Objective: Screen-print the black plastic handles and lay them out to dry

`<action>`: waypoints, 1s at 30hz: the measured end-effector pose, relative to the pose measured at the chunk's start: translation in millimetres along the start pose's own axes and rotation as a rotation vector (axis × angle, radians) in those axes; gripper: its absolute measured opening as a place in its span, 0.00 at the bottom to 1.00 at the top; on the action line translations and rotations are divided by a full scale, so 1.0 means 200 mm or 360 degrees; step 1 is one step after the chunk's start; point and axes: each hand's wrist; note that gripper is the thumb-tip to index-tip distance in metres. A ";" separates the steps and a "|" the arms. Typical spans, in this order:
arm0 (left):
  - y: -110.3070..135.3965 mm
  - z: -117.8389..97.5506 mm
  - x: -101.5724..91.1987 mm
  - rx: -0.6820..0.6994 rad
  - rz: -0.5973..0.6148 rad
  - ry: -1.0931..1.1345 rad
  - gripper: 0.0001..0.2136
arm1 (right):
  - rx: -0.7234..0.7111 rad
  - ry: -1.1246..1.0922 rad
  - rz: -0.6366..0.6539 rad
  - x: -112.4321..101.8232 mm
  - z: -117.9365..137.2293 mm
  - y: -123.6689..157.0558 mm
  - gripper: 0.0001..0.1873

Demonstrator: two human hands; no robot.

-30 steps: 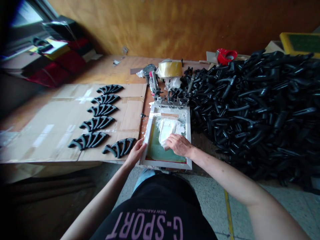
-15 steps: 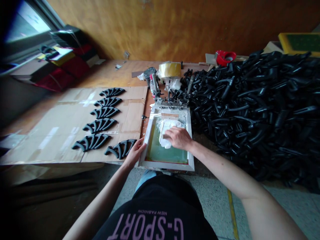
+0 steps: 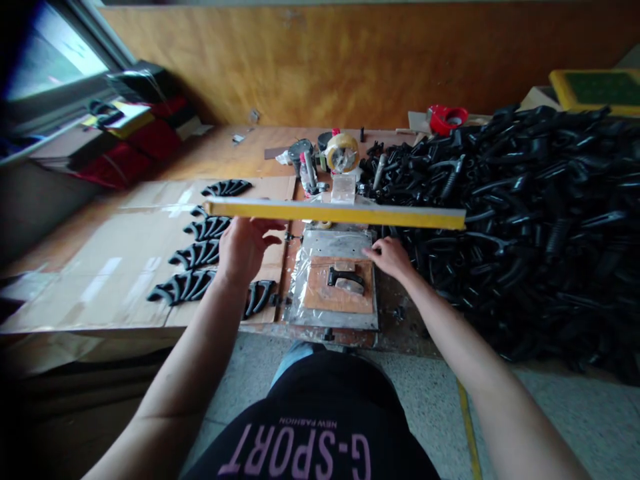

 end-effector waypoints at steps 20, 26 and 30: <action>0.64 0.69 0.17 -0.1303 0.0063 0.0511 0.23 | -0.0537 0.0131 0.0274 0.14 0.60 0.37 0.09; 0.57 0.71 -0.28 -0.0889 -0.0423 -0.0027 0.21 | -0.0685 0.0339 0.0036 -0.07 0.23 0.24 0.15; 0.61 0.71 -0.88 -0.0898 -0.0847 -0.1011 0.23 | -0.0212 0.1013 -0.0039 -0.17 -0.42 0.09 0.15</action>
Point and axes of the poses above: each hand's wrist, its own y-axis away from the middle knuckle, its own x-axis out of the palm, z = x × y, and after that the axes turned 2 degrees about x, right-handed
